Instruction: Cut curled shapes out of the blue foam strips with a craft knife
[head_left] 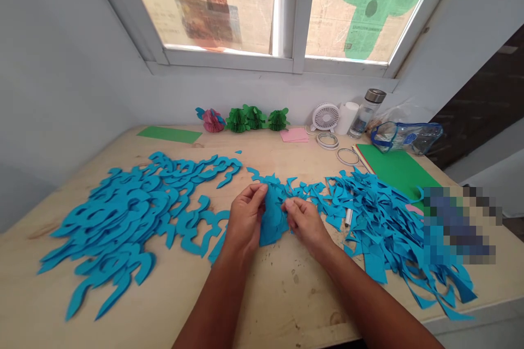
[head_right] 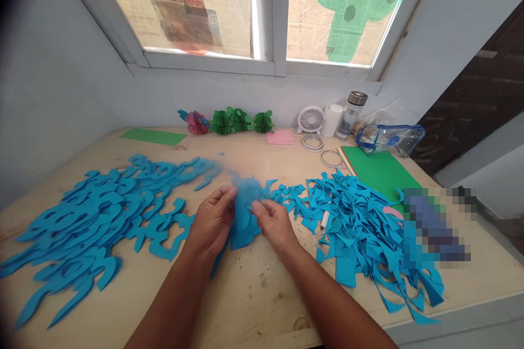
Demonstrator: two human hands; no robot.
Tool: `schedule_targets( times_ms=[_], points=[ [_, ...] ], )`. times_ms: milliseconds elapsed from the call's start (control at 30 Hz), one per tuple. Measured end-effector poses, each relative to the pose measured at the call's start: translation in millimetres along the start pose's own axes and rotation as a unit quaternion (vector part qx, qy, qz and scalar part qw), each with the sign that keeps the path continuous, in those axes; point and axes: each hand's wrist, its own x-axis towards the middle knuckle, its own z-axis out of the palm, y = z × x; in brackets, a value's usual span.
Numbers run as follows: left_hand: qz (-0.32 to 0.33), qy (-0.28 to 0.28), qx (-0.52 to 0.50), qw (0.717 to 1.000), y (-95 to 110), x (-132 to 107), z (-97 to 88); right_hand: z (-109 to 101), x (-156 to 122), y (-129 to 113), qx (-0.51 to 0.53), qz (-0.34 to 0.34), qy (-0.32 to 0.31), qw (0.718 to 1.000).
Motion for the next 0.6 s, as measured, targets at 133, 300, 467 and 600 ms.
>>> schedule_targets(
  times_ms=[133, 300, 467, 600],
  points=[
    [0.018, 0.023, -0.070, 0.997, -2.2, 2.0, 0.2, 0.9, -0.9, 4.0, -0.068, -0.026, -0.015, 0.997],
    [0.002, 0.030, -0.053, 0.998, -0.5, 0.1, 2.1, -3.8, 7.0, 9.1, -0.053, -0.017, 0.059, 0.997],
    [-0.029, -0.027, 0.078, 0.996, -1.9, -5.6, 5.3, -7.5, 10.4, 3.2, 0.050, -0.003, 0.124, 0.991],
    [-0.031, -0.016, 0.105, 0.994, -5.2, -6.1, 6.7, -5.4, 6.3, -4.6, 0.099, 0.002, 0.123, 0.987]
  ],
)
